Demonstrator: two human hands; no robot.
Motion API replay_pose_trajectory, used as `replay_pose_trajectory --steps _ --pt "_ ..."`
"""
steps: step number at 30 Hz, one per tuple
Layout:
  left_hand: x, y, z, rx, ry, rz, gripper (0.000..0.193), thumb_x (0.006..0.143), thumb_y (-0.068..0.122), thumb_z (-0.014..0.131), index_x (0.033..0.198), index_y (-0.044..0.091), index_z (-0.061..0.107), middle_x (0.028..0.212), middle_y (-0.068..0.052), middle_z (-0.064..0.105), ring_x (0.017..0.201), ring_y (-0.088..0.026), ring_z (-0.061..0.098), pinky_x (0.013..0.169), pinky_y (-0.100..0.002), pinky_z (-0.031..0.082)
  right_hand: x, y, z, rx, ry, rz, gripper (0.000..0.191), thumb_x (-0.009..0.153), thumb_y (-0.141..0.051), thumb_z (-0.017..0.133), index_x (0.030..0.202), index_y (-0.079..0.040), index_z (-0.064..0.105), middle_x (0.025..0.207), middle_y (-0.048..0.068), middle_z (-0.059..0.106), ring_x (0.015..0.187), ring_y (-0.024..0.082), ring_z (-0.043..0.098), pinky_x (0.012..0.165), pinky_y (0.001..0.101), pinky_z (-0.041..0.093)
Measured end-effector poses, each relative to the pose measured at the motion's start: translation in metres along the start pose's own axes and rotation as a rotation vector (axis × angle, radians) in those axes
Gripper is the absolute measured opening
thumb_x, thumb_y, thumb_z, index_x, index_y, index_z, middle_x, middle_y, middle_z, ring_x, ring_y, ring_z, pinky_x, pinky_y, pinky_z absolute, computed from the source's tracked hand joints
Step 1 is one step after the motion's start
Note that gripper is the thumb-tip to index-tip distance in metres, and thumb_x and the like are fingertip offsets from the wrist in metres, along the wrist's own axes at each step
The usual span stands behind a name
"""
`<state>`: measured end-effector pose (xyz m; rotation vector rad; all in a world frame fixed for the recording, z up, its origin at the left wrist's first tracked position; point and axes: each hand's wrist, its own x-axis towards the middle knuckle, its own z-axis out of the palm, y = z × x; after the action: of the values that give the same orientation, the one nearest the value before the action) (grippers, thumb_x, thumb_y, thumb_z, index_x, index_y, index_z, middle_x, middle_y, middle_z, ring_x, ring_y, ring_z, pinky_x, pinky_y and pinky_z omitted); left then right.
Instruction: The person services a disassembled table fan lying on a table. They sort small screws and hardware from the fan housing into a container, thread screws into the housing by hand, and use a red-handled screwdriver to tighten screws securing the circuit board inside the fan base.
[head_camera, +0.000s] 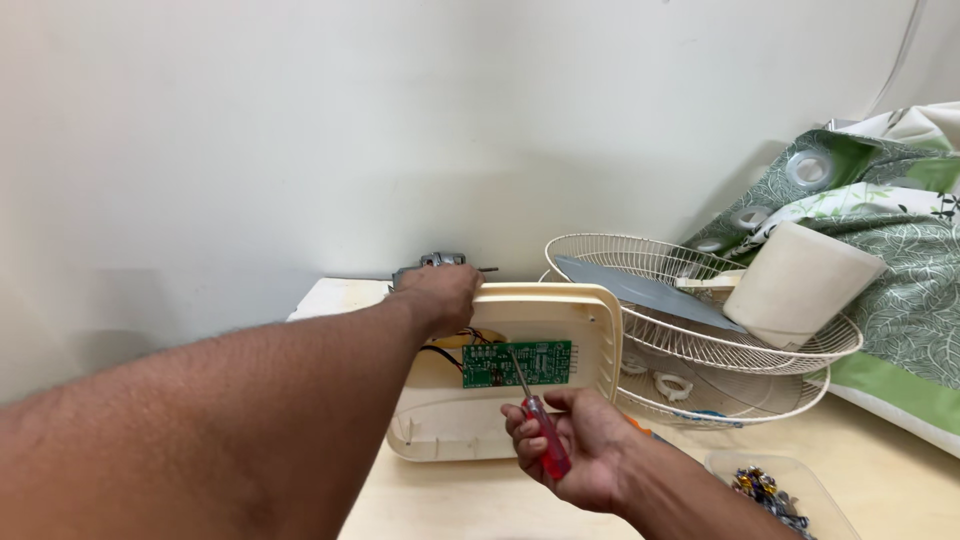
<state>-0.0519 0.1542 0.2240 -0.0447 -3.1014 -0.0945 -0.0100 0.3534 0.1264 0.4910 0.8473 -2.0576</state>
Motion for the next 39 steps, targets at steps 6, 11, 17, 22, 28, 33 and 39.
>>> replay_pose_trajectory --steps 6,11,17,22,28,33,39 --pt "-0.001 -0.005 0.0 -0.039 -0.006 0.023 0.028 0.099 0.018 0.057 0.125 0.019 0.067 0.123 -0.01 0.071 0.117 -0.03 0.067 0.102 -0.045 0.05 -0.004 0.004 0.003 -0.051 0.083 -0.073 0.029 0.103 -0.026 0.054 0.101 0.001 0.062 0.081 0.007 0.064 0.067 0.015 0.058 0.058 0.0261 0.052" --pt "0.0 -0.007 0.003 -0.047 0.025 0.04 0.03 0.097 0.012 0.056 0.123 0.018 0.068 0.123 -0.01 0.071 0.118 -0.03 0.066 0.103 -0.045 0.05 -0.001 0.009 -0.001 -0.081 0.08 -0.058 0.032 0.099 -0.035 0.067 0.097 -0.004 0.062 0.08 0.003 0.065 0.064 0.011 0.057 0.05 0.0225 0.048" --pt "-0.001 -0.007 0.004 -0.051 0.017 0.022 0.031 0.098 0.012 0.055 0.126 0.019 0.067 0.123 -0.009 0.071 0.118 -0.029 0.066 0.103 -0.045 0.049 0.004 0.012 -0.007 -0.044 0.046 -0.021 0.039 0.098 -0.039 0.059 0.098 0.0 0.06 0.079 0.005 0.063 0.06 0.011 0.053 0.049 0.0235 0.045" --pt "-0.001 -0.004 0.002 -0.033 0.002 0.012 0.032 0.098 0.012 0.056 0.127 0.02 0.066 0.123 -0.009 0.071 0.118 -0.029 0.067 0.103 -0.045 0.05 -0.006 0.012 -0.002 -0.024 0.015 -0.032 0.031 0.1 -0.023 0.051 0.104 0.005 0.063 0.082 0.008 0.065 0.065 0.014 0.057 0.057 0.0259 0.052" --pt "-0.002 -0.002 0.002 -0.024 0.008 0.015 0.03 0.098 0.012 0.055 0.125 0.019 0.067 0.123 -0.009 0.071 0.118 -0.028 0.066 0.102 -0.044 0.051 -0.008 0.01 -0.007 -0.049 0.11 -0.088 0.032 0.098 -0.03 0.068 0.101 0.002 0.064 0.082 0.006 0.064 0.065 0.014 0.061 0.06 0.025 0.056" --pt "-0.004 0.0 0.001 -0.025 0.006 0.008 0.029 0.1 0.013 0.053 0.125 0.018 0.066 0.122 -0.009 0.071 0.118 -0.028 0.066 0.103 -0.044 0.051 0.002 0.005 -0.016 -0.03 -0.006 -0.035 0.03 0.099 -0.033 0.07 0.092 -0.005 0.061 0.081 0.003 0.067 0.055 0.007 0.053 0.045 0.0216 0.044" --pt "-0.004 0.002 0.001 -0.017 0.002 -0.008 0.03 0.102 0.014 0.051 0.128 0.02 0.065 0.123 -0.008 0.071 0.118 -0.027 0.067 0.104 -0.045 0.05 -0.008 0.01 -0.008 -0.048 0.052 -0.014 0.034 0.102 -0.026 0.045 0.104 0.003 0.063 0.085 0.007 0.064 0.063 0.014 0.055 0.053 0.0266 0.047"
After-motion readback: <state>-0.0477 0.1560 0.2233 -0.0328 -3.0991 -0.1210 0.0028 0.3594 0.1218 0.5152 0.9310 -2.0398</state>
